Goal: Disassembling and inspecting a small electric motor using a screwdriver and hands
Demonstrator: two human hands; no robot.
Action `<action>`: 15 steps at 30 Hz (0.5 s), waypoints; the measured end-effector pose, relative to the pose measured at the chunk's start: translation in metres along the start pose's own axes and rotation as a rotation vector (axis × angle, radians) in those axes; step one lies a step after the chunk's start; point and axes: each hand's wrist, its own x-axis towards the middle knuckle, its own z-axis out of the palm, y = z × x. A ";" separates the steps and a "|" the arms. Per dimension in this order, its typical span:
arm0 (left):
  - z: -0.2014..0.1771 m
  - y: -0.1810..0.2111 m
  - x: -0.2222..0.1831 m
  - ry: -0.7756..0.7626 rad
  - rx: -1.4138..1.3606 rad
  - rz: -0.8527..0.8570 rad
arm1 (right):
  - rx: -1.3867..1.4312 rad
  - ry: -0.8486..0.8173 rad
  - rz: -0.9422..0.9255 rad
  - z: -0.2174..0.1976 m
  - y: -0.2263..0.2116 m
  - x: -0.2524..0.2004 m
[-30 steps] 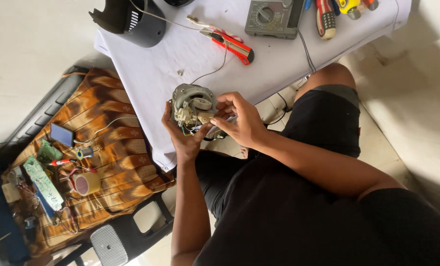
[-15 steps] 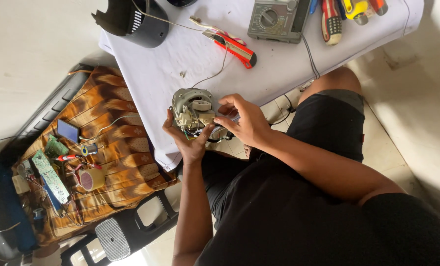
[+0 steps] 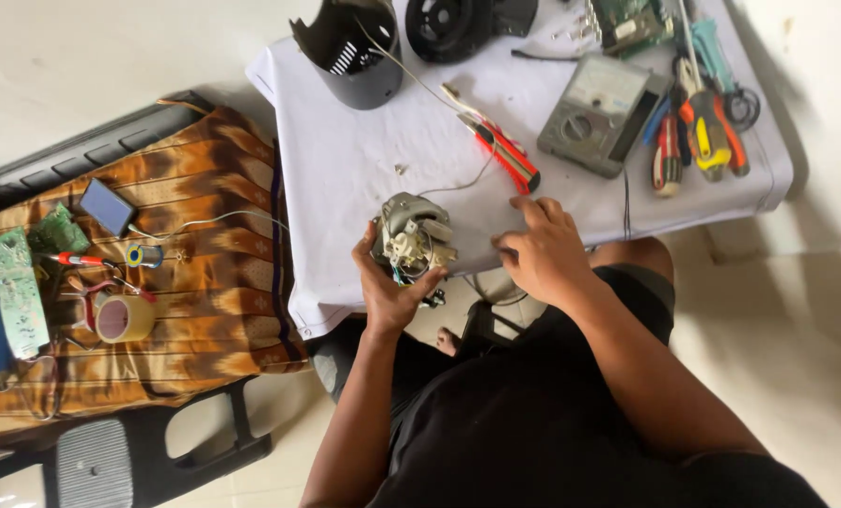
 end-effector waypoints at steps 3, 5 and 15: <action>-0.003 0.000 0.003 -0.028 -0.065 -0.159 | -0.053 -0.137 -0.019 0.002 0.007 0.016; -0.005 0.009 0.005 -0.015 -0.065 -0.179 | -0.041 -0.063 -0.051 -0.002 0.009 0.025; 0.002 0.024 0.009 -0.017 0.346 -0.038 | 0.239 0.773 0.298 -0.033 0.073 -0.016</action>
